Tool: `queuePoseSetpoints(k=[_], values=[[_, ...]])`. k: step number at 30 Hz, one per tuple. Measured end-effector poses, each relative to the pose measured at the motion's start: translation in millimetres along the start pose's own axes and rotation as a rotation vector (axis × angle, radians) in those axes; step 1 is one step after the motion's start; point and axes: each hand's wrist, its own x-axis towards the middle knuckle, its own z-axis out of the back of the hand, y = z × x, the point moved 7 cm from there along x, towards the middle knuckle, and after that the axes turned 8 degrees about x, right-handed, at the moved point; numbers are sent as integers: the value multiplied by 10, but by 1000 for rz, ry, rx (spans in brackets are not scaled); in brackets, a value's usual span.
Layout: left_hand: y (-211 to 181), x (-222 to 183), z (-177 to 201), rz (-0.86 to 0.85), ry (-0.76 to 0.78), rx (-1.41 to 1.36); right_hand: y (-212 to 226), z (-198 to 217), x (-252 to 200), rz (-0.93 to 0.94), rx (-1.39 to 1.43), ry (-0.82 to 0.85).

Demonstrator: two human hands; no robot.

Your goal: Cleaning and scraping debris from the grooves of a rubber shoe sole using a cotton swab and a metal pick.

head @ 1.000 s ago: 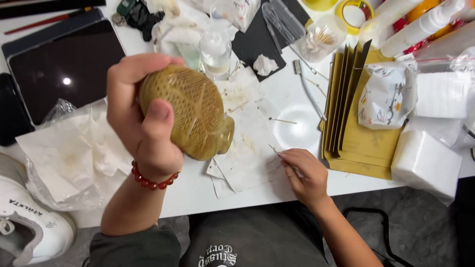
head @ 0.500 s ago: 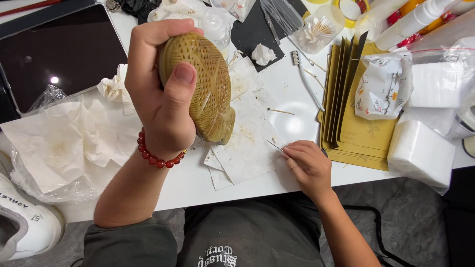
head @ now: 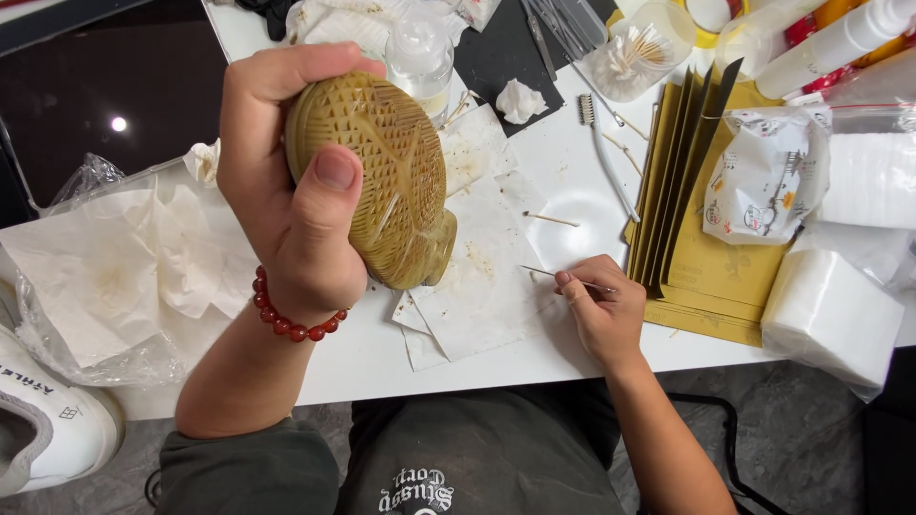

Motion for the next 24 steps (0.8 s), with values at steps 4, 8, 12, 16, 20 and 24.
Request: queuePoseSetpoints(k=[4, 8, 12, 16, 20, 24], values=[[11, -17, 13, 23, -3, 8, 22, 15, 37, -4, -89, -30], [6, -16, 21, 42, -13, -1, 16, 38, -8, -25, -66, -49], [0, -7, 36, 60, -19, 3, -11, 96, -82, 61, 111, -86], [-1, -4, 18, 48, -29, -5, -363, 143, -61, -250, 855, -202], [9, -68, 81, 53, -43, 18, -316, 185, 257, -360, 1251, -249], [82, 137, -66, 6, -15, 51, -248, 305, 535, -336, 1456, -295]])
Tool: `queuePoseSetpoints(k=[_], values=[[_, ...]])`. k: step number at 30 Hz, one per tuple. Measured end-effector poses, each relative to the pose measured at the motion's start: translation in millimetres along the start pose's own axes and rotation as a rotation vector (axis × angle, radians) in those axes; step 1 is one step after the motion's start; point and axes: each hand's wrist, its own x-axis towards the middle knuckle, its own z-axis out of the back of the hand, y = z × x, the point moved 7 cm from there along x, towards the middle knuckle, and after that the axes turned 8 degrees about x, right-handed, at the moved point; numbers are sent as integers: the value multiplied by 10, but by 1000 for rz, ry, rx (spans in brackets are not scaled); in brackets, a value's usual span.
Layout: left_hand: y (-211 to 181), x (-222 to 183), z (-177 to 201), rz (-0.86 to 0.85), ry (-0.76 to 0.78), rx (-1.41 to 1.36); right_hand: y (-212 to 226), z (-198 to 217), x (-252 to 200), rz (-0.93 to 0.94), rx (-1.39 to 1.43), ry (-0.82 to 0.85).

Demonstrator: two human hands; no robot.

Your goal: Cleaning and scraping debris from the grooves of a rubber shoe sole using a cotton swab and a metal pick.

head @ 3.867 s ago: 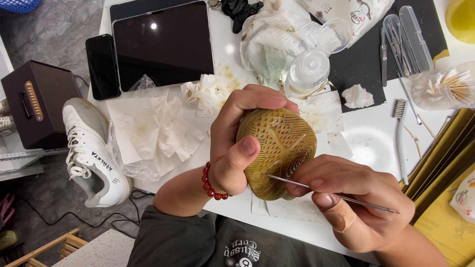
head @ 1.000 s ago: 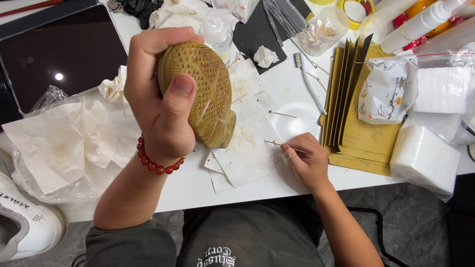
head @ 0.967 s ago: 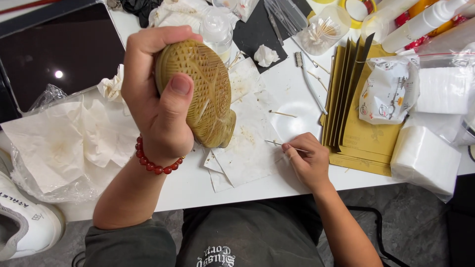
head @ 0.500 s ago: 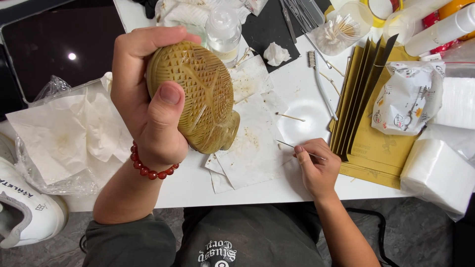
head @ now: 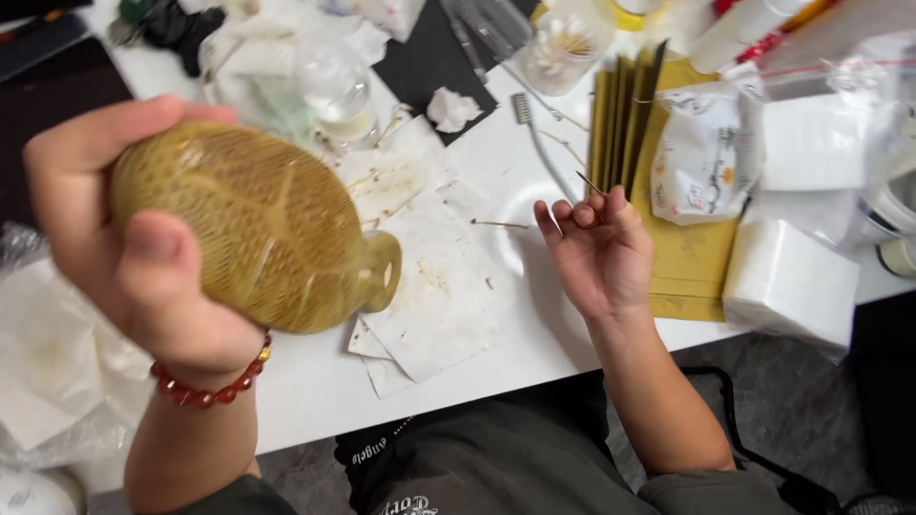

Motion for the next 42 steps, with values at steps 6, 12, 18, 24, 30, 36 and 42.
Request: queuePoseSetpoints(k=[6, 12, 18, 24, 30, 36, 42], values=[[-1, -193, 156, 28, -82, 0, 131, -89, -9, 80, -345, 80], [-126, -92, 253, 49, -57, -149, 148, -1116, -215, 341, -663, 487], [-58, -126, 81, 87, 67, -252, -91, -2318, -742, 557, -1027, 963], [-5, -137, 22, 145, 131, -279, -338, -2286, -710, 448, -1074, 1180], [26, -135, 8, 164, 130, -282, -501, -2264, -669, 446, -1098, 1269], [-13, -170, -4, 146, 134, -272, -612, -2286, -690, 430, -1078, 1337], [-19, -197, -17, 145, 125, -282, -611, -2321, -730, 448, -1085, 1350]])
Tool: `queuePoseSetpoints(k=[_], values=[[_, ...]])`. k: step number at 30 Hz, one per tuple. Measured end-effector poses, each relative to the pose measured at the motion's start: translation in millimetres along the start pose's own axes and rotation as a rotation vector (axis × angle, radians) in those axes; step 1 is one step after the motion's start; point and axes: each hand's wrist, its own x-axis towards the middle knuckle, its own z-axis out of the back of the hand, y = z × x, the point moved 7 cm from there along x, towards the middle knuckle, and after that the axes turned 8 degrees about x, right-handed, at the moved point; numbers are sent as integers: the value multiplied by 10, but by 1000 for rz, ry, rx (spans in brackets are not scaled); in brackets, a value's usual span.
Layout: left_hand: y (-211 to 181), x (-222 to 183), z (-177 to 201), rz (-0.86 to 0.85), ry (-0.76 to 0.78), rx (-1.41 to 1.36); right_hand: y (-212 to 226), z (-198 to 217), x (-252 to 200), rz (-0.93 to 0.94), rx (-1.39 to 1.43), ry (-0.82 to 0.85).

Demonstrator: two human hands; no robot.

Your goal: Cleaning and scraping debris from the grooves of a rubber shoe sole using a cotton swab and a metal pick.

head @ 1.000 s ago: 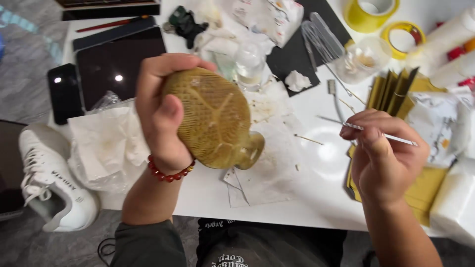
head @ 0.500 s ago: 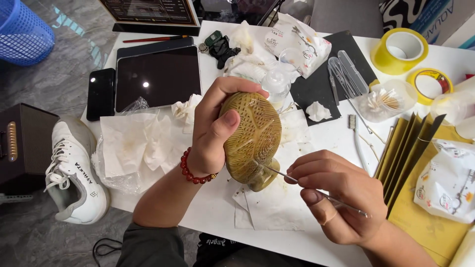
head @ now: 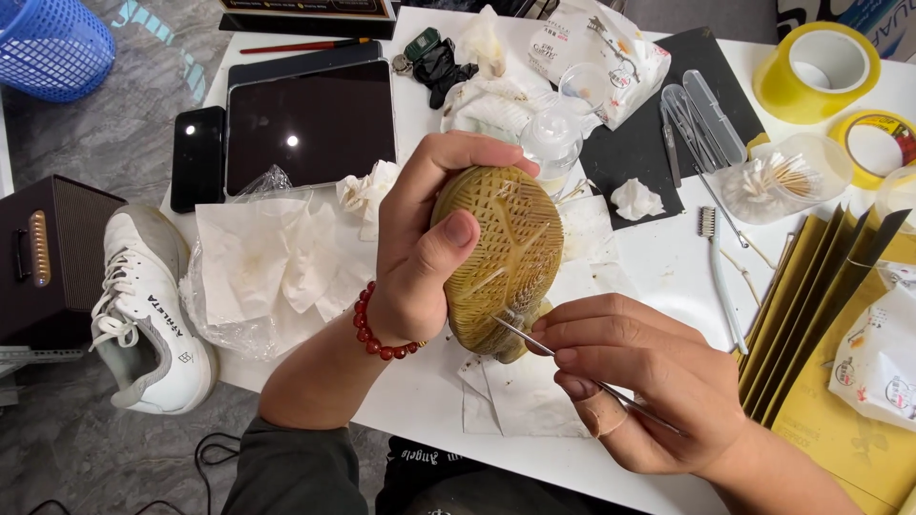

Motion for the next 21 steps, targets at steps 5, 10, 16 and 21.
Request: queuePoseSetpoints(k=[5, 10, 16, 21], values=[[-28, -15, -12, -13, -5, 35, 62, -13, 42, 14, -44, 2], [-59, -12, -31, -33, -5, 49, 155, -32, 77, 40, -96, 47], [-63, -44, -46, -44, -7, 67, 117, -12, 30, -4, 30, 8], [-72, -39, -46, -39, -4, 66, 97, 23, 2, -20, 14, -43]])
